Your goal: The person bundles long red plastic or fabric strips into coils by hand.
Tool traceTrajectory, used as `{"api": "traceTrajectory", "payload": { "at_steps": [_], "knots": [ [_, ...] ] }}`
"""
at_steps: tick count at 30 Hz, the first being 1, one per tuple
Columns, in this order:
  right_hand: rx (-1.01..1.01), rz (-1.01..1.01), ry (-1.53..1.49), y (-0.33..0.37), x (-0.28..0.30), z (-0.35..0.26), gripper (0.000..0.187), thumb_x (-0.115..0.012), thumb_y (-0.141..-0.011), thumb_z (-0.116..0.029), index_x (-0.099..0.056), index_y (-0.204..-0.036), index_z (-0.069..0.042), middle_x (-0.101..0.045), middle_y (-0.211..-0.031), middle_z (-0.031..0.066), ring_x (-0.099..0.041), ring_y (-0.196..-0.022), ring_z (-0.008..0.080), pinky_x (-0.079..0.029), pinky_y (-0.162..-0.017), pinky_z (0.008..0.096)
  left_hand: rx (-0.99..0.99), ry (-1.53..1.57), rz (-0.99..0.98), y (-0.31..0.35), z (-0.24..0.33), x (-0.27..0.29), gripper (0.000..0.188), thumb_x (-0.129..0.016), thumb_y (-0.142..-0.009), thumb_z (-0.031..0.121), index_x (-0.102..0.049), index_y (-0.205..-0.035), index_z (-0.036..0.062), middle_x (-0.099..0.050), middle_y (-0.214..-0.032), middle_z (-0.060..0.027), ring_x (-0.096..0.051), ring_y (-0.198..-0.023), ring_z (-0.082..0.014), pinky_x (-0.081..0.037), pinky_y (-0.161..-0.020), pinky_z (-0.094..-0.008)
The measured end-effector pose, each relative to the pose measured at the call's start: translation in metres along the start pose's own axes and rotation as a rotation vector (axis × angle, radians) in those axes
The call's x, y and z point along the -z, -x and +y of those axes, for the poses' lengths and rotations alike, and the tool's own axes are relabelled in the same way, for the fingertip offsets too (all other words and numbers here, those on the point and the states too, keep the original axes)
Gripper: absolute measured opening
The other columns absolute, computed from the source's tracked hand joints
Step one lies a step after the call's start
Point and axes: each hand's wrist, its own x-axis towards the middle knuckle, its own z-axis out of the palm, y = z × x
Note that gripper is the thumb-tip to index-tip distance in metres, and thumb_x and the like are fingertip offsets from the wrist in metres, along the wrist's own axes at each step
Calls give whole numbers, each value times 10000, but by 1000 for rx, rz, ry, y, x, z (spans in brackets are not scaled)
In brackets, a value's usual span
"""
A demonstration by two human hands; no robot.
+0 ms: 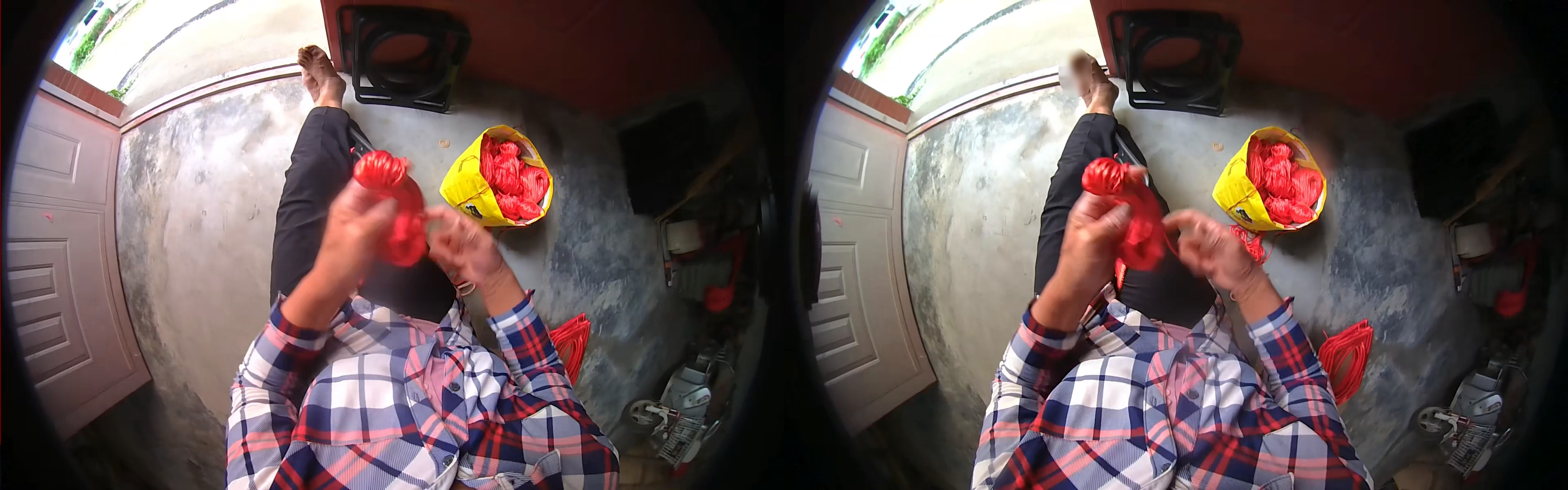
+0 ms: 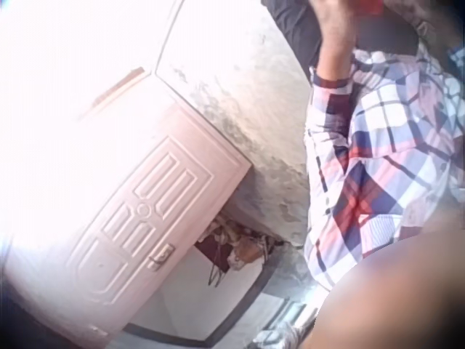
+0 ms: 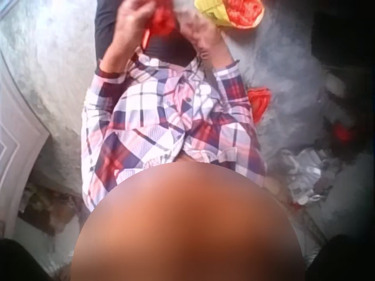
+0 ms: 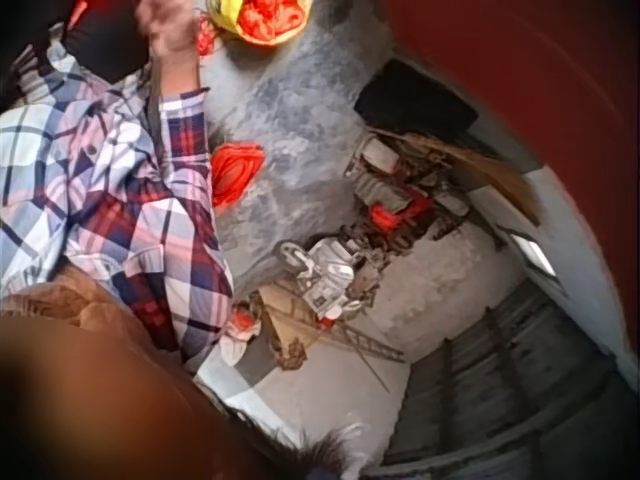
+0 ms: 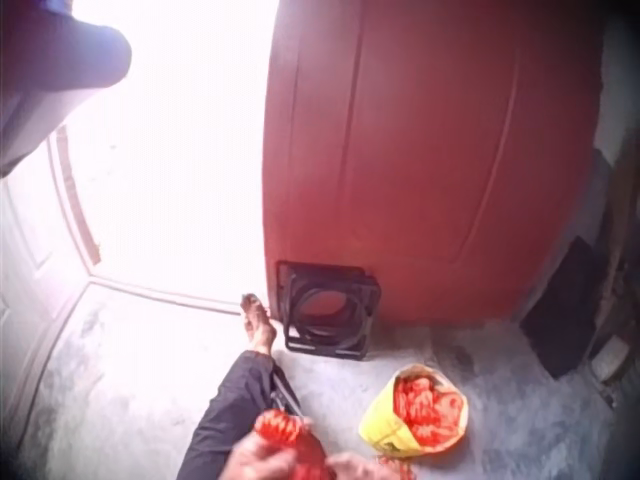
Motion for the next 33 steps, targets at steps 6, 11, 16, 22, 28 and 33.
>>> {"api": "traceTrajectory", "payload": {
  "at_steps": [6,11,16,22,28,33],
  "knots": [
    [262,770,1408,-62,1,-31,325,-677,-845,-176,-633,-1135,-38,-622,-921,33,-590,-790,126,-499,-732,261,-830,-1719,35,-64,-8,64,191,-669,-696,42,-670,-876,105,-560,-918,-62,-587,-879,-240,-474,-750,-356],
    [151,846,1724,-90,12,-13,324,-720,-772,-154,-653,-1061,-24,-626,-994,74,-620,-829,211,-505,-787,318,-323,-1549,134,-79,-44,70,94,-690,-750,85,-674,-835,49,-621,-874,-127,-615,-847,-321,-502,-743,-409],
    [471,843,1734,-72,1,-27,246,-726,-763,-170,-648,-922,1,-605,-1035,132,-615,-959,264,-501,-827,351,-556,-1381,90,-58,-41,66,198,-708,-746,77,-657,-927,17,-625,-879,-123,-615,-859,-293,-504,-783,-369],
    [673,382,737,-32,-75,-27,239,-697,-769,-144,-544,-922,-43,-620,-985,193,-611,-896,309,-494,-802,477,-179,-999,17,-31,-62,62,292,-720,-809,68,-604,-1060,-22,-622,-872,-57,-592,-827,-134,-478,-786,-268],
    [-7,6,631,-22,-163,30,402,-781,-748,-158,-493,-1000,-35,-551,-918,36,-558,-839,117,-441,-741,268,-58,-820,45,-28,-69,63,318,-659,-870,13,-540,-1165,22,-634,-869,-46,-584,-804,-86,-481,-766,-245],
    [2,-37,220,-41,-186,51,341,-760,-765,5,-489,-969,-29,-617,-923,107,-607,-810,178,-477,-729,304,-62,-925,6,-37,-80,71,306,-661,-867,12,-541,-1148,27,-637,-876,-51,-571,-772,-88,-483,-732,-251]
  ]
}}
